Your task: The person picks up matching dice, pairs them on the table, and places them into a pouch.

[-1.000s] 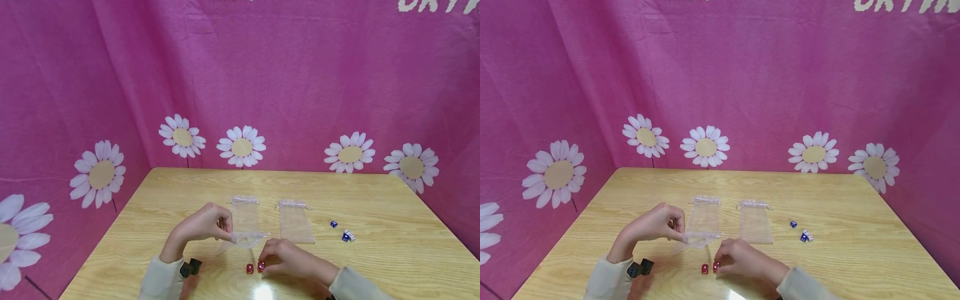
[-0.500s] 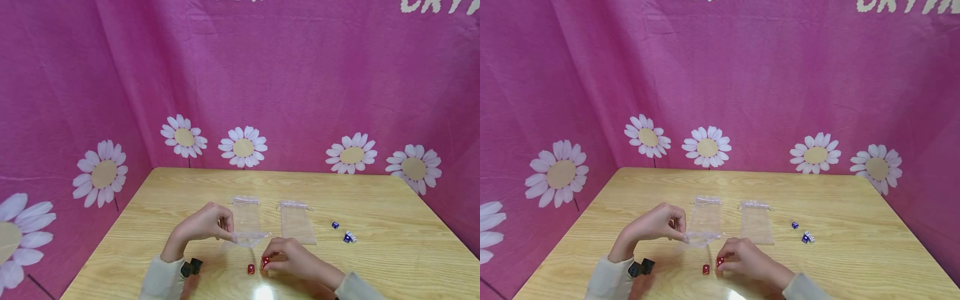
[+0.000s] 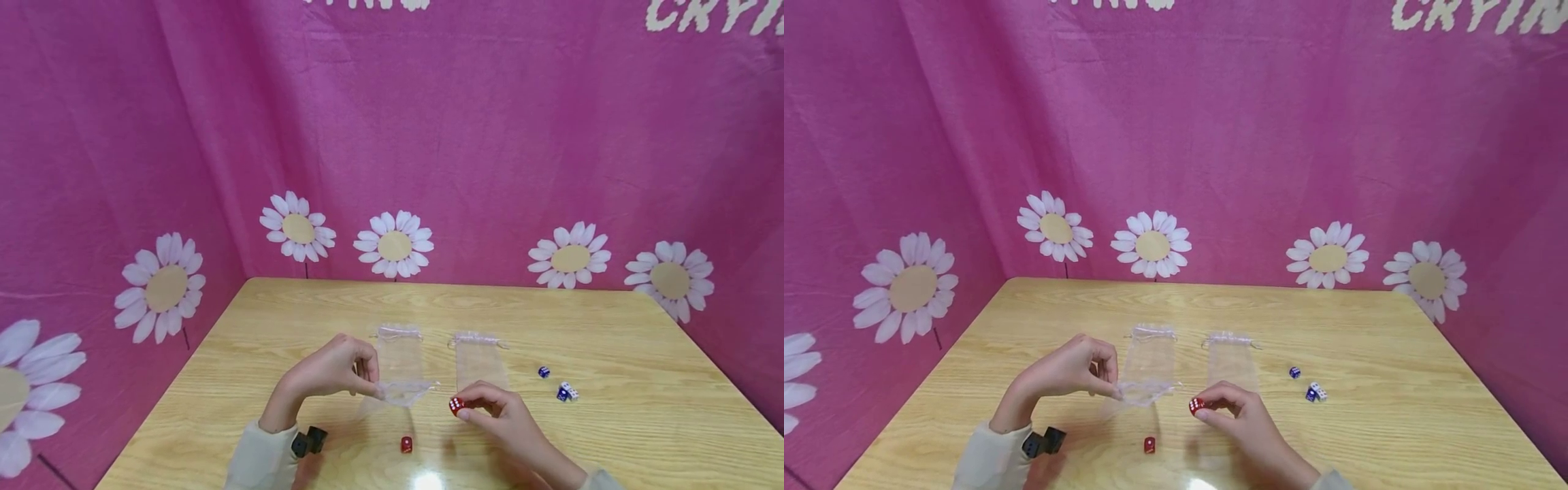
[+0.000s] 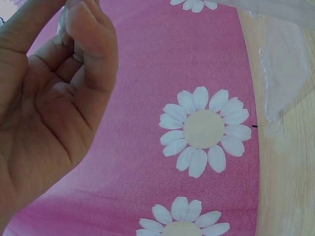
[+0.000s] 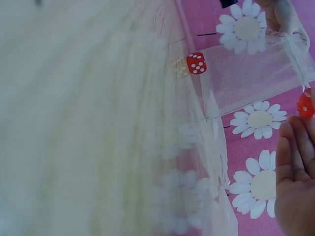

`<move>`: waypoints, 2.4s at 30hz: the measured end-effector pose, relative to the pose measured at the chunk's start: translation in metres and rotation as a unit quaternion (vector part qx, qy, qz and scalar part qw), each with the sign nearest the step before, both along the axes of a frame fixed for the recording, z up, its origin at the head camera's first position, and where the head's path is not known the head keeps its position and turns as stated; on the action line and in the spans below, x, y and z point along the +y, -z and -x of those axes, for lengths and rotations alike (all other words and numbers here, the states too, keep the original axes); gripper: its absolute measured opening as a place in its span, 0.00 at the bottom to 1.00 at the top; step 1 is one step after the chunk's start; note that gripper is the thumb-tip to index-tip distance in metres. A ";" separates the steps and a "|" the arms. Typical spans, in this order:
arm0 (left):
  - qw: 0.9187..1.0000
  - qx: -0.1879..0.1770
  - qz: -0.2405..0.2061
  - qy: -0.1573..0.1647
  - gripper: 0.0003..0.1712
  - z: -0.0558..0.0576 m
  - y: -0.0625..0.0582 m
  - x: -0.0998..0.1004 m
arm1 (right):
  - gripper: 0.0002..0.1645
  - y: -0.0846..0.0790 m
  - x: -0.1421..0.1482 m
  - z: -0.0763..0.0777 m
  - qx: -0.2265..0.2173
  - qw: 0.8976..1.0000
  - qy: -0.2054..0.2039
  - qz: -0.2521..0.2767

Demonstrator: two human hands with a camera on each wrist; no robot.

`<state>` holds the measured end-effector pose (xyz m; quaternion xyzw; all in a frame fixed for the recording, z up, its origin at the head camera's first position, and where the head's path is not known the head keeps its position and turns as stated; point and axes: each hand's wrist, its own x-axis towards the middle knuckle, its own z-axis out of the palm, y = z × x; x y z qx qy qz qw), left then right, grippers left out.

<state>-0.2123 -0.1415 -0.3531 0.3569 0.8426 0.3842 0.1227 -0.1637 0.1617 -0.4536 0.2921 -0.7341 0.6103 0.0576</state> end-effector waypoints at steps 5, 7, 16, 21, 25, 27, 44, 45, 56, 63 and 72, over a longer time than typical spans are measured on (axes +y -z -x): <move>1.000 0.004 0.001 0.003 0.10 -0.001 0.001 0.000 | 0.10 -0.001 0.003 -0.005 -0.020 0.999 -0.005 0.047; 1.000 0.004 -0.001 0.004 0.10 -0.001 0.000 0.001 | 0.10 -0.003 0.002 -0.006 -0.015 0.998 -0.011 0.057; 1.000 0.006 0.001 0.005 0.10 -0.001 0.000 0.002 | 0.12 -0.021 -0.015 -0.008 0.045 0.997 -0.029 0.057; 1.000 0.010 -0.001 0.008 0.10 -0.001 0.001 0.003 | 0.14 -0.031 -0.024 -0.005 0.080 0.994 -0.040 0.057; 1.000 0.013 0.000 0.007 0.10 -0.001 0.001 0.004 | 0.17 -0.043 -0.033 -0.004 0.135 0.991 -0.003 0.014; 1.000 0.017 -0.001 0.007 0.10 -0.001 0.000 0.004 | 0.19 -0.049 -0.037 -0.002 0.188 0.982 0.026 -0.021; 1.000 0.020 0.001 0.017 0.10 0.000 0.001 0.007 | 0.11 -0.054 -0.053 0.012 0.404 0.903 0.058 -0.135; 1.000 0.021 0.001 0.017 0.09 0.000 0.001 0.007 | 0.11 -0.054 -0.053 0.012 0.404 0.902 0.060 -0.140; 0.999 0.025 -0.002 0.021 0.09 0.000 0.002 0.007 | 0.12 -0.052 -0.053 0.012 0.417 0.889 0.080 -0.172; 0.999 0.020 -0.003 0.029 0.09 0.000 0.002 0.007 | 0.13 -0.048 -0.053 0.009 0.396 0.899 0.070 -0.173; 1.000 0.013 0.006 0.022 0.08 0.000 0.001 0.004 | 0.13 -0.045 -0.054 0.009 0.371 0.916 0.056 -0.145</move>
